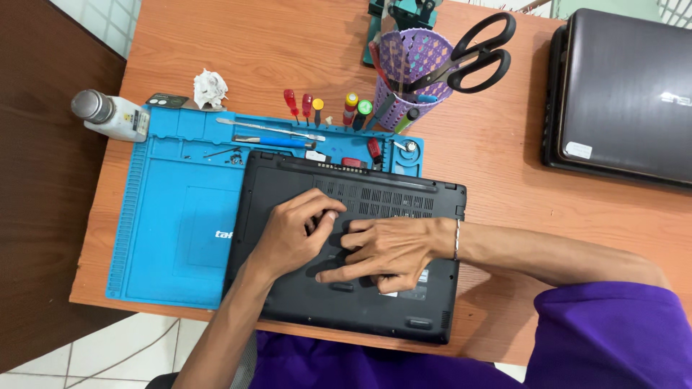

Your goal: The person removes the bottom cover of a laptop using a screwdriver and a pry tool. The person prys the cover away from the base and lifts it to reveal the internal components.

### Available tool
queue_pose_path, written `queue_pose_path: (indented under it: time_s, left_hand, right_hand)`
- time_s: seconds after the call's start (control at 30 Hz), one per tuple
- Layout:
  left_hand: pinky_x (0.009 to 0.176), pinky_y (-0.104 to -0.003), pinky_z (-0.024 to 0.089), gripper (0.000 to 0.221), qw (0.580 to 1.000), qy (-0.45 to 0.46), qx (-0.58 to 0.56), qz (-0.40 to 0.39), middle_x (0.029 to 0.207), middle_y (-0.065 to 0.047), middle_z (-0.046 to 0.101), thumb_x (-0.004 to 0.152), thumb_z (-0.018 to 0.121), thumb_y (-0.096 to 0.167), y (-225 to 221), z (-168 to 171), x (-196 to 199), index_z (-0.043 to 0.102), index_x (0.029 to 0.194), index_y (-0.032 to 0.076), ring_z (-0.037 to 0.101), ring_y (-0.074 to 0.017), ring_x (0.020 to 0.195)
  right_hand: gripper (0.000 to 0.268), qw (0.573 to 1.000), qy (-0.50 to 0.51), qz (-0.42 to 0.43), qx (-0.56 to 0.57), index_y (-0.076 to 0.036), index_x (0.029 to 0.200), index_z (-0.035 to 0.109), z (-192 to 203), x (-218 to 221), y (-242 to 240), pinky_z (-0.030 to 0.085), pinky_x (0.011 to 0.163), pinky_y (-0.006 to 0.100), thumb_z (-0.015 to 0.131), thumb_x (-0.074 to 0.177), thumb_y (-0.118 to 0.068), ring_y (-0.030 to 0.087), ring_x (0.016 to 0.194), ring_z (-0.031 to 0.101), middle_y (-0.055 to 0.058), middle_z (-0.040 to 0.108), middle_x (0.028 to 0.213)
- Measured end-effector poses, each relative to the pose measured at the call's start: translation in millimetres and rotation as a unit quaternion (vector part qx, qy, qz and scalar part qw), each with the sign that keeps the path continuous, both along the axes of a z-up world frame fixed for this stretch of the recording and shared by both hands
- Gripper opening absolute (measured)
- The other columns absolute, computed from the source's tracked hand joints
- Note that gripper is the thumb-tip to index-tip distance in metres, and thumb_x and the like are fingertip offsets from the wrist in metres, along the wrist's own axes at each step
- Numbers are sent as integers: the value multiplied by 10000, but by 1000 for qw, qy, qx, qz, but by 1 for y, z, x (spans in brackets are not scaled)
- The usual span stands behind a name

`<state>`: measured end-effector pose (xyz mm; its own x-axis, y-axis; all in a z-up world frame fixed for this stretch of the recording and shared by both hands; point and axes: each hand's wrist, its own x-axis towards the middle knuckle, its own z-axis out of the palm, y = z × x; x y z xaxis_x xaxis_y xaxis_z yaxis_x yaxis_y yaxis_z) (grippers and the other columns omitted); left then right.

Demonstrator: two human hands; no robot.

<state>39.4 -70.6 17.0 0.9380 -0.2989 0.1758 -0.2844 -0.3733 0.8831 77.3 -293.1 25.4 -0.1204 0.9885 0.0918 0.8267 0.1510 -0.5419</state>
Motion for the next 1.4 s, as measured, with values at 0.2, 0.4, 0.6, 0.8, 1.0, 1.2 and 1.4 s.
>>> queue_pose_path:
  time_s: [0.2,0.4,0.6,0.8,1.0,1.2,1.4]
  left_hand:
    - [574,-272,558,125,1000,0,0,0,886,-32,713,914,647,31,0,0,1,735,1001,49,692,-136,649]
    - [561,-271,556,119,1000,-3,2,1,871,-33,709,915,650,32,0,0,1,735,996,48,691,-136,638]
    - [567,-273,556,116,1000,-7,-2,0,872,-39,707,913,651,30,0,0,0,732,995,45,692,-143,642]
    - [575,-269,563,116,1000,-16,-13,-5,884,-41,708,919,645,24,0,0,1,727,999,40,701,-144,666]
    - [552,-275,544,123,999,23,-32,0,894,-58,710,928,629,18,1,9,3,733,994,30,692,-143,658]
    - [806,-399,572,117,979,-177,81,63,975,-95,692,929,647,15,28,13,33,725,1006,58,693,-284,920]
    - [865,-472,484,180,925,-219,298,83,1018,-100,675,855,687,23,80,9,91,761,1013,67,597,-328,1054]
  right_hand:
    - [897,1000,4,2,18,-72,1573,433,-4,-2,0,420,839,407,539,702,-259,260,807,480,24,550,701]
    - [906,999,2,8,31,-59,1576,422,-1,-1,0,432,850,409,548,701,-257,264,799,480,31,544,698]
    - [879,999,-10,13,36,-64,1578,422,-3,-1,1,437,842,405,555,729,-252,259,789,483,25,545,701]
    - [855,999,-16,18,33,-63,1567,434,-2,-1,2,441,822,409,549,739,-242,257,785,495,24,534,687]
    - [850,999,-37,-34,19,-87,1587,426,8,1,-11,457,812,404,544,759,-239,255,770,494,67,516,693]
    - [857,989,1,-142,34,-46,1575,404,16,-9,-31,453,817,418,549,751,-234,278,817,521,106,612,841]
    - [726,954,-27,-296,39,-50,1511,486,17,-31,-44,480,908,399,658,811,-138,271,994,591,115,665,1045]
